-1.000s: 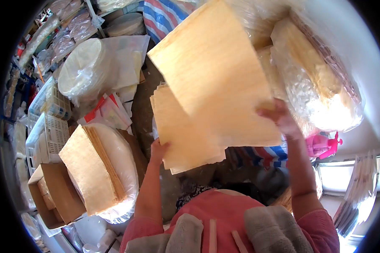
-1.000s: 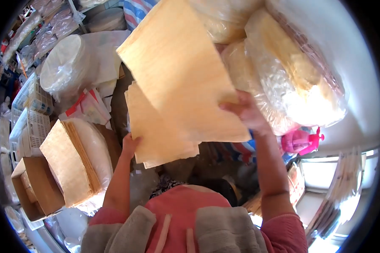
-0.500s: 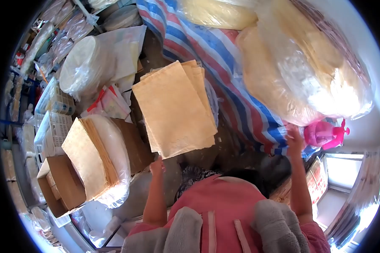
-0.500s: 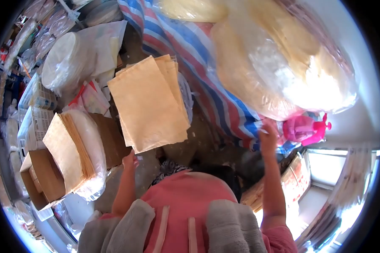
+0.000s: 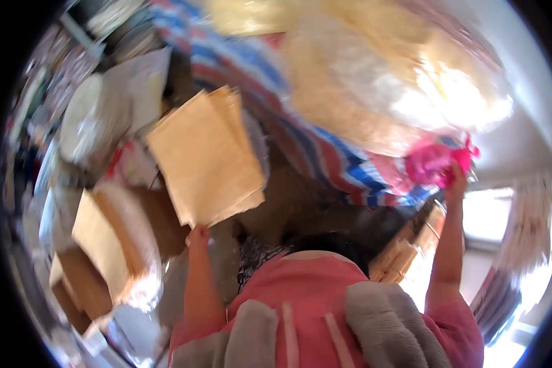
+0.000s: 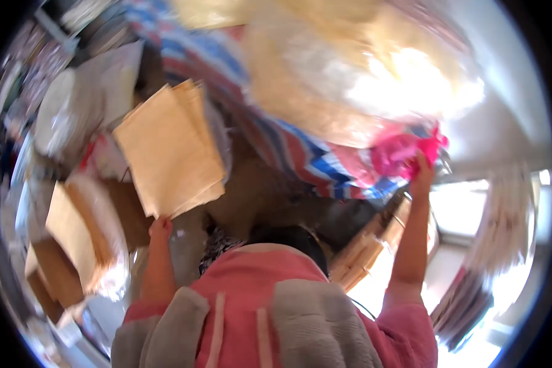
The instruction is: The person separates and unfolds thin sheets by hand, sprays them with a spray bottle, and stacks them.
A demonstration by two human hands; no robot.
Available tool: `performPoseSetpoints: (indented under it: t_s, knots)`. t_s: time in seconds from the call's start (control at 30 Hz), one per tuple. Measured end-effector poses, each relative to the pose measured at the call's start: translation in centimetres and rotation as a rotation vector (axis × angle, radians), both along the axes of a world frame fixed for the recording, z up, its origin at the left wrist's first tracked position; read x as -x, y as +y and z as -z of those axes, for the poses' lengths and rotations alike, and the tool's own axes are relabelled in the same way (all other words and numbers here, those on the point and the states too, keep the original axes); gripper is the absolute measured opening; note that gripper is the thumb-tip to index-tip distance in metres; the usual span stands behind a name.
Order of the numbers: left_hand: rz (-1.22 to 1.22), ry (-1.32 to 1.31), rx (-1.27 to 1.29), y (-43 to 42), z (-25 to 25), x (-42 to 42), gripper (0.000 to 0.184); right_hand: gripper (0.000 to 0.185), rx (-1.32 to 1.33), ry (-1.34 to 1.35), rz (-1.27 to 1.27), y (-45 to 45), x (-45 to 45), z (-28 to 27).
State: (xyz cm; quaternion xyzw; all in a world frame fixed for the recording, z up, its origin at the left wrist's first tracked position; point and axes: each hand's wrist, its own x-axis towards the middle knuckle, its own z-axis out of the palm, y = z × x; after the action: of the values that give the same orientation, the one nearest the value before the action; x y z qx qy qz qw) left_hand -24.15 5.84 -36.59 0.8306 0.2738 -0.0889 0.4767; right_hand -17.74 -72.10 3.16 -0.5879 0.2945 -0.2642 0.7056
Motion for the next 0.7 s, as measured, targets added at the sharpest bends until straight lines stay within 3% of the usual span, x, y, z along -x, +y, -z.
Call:
performPoseSetpoints:
  t_s: [0.03, 0.07, 0.13, 0.23, 0.33, 0.43, 0.5, 0.53, 0.6, 0.63, 0.7]
  knots:
    - [-0.327, 0.087, 0.245, -1.9, -2.3, -0.8, 0.012, 0.009, -0.03, 0.002, -0.04, -0.8, -0.1, 0.2]
    - [-0.809, 0.182, 0.603, -3.6, -5.9, -2.2, 0.011, 0.008, -0.091, -0.023, -0.117, -3.1, 0.1, 1.1]
    - [-1.071, 0.222, 0.725, -5.2, -9.8, -3.4, 0.012, 0.01, -0.078, 0.008, -0.117, -0.8, 1.1, 0.0]
    - [-0.93, 0.014, 0.916, -4.9, -13.3, -1.9, 0.009, 0.013, 0.042, 0.083, -0.155, 5.4, 4.0, -3.8]
    - [-0.747, -0.002, 0.974, -1.7, -12.8, 0.0, 0.011, 0.04, 0.209, 0.219, -0.284, 14.0, 5.3, -7.8]
    - [-0.674, 0.062, 0.97, 1.4, -11.1, 1.4, 0.011, 0.054, 0.193, 0.427, -0.419, 18.8, 5.3, -6.7]
    - [-0.611, 0.131, 0.956, 2.4, -10.8, 1.5, 0.015, 0.061, 0.029, 0.534, -0.692, 22.0, 3.8, -5.4]
    - [-0.579, 0.162, 0.947, 2.7, -10.8, 1.4, 0.018, 0.061, -0.042, 0.565, -0.682, 24.1, 3.3, -4.6]
    - [-0.623, 0.161, 0.897, 2.3, -11.7, 1.9, 0.027, 0.057, -0.083, 0.506, -1.033, 29.4, 1.4, -3.8]
    - [-0.642, 0.161, 0.869, 2.2, -12.0, 2.1, 0.032, 0.05, -0.074, 0.526, -1.076, 31.8, 0.7, -3.3]
    - [-0.594, 0.163, 0.725, 2.6, -11.9, 3.1, 0.042, 0.043, 0.142, 0.611, -1.181, 36.2, -1.0, -2.5]
